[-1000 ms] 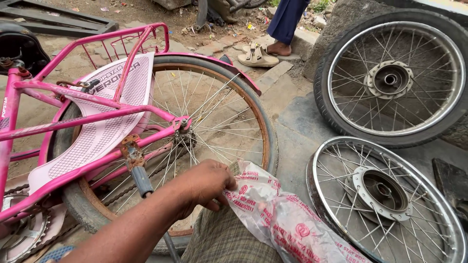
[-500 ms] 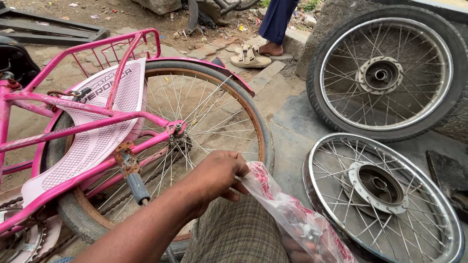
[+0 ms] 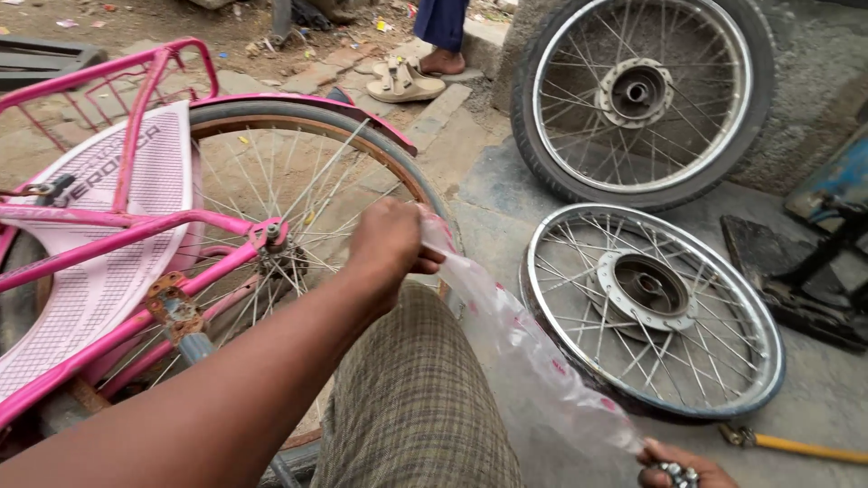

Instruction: Repairing and adjusting the kickstand of a bicycle using wrenches and screwdrivers.

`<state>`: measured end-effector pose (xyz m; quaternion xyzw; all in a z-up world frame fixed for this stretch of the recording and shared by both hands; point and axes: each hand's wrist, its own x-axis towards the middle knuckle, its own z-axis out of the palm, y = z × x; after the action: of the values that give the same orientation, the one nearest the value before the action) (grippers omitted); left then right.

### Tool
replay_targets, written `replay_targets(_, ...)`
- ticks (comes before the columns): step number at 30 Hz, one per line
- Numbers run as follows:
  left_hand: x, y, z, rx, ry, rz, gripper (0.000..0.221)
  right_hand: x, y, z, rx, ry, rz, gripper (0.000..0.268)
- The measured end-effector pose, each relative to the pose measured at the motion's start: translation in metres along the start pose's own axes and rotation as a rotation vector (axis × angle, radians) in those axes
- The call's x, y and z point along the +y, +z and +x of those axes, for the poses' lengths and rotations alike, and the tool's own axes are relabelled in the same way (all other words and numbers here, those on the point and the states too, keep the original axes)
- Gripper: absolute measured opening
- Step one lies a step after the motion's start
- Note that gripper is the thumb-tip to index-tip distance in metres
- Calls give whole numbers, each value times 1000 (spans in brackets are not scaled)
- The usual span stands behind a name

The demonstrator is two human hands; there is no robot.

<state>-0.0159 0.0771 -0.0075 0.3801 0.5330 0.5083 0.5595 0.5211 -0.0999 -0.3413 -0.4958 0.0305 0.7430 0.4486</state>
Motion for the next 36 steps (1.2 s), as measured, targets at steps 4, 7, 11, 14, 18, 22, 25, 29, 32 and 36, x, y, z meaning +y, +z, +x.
replay_targets(4,-20,41,-1,-220,-111,290,39,-7,115,-108,9,-20,84,24)
replay_targets(7,-13,45,-22,-279,-126,426,59,-6,159,-126,-32,-51,130,25)
replay_targets(11,1,5,-37,-307,-118,375,53,-2,219,-95,-37,59,109,27)
replay_targets(14,18,-54,-65,-234,-173,289,45,2,256,-54,49,60,19,29)
replay_targets(18,33,-130,-113,-67,-243,280,43,5,255,25,63,50,-98,29)
replay_targets(22,12,-187,-149,37,-336,185,38,22,259,55,245,-40,-306,31)
replay_targets(25,-8,-192,-150,106,-448,130,38,29,270,40,307,-68,-398,27)
replay_targets(29,-16,-169,-147,104,-505,149,37,24,276,14,312,-25,-524,44)
replay_targets(32,-16,-165,-142,102,-539,164,40,16,268,-4,340,-53,-631,47)
replay_targets(36,-15,-167,-138,121,-538,156,40,14,244,-14,415,-92,-749,48)
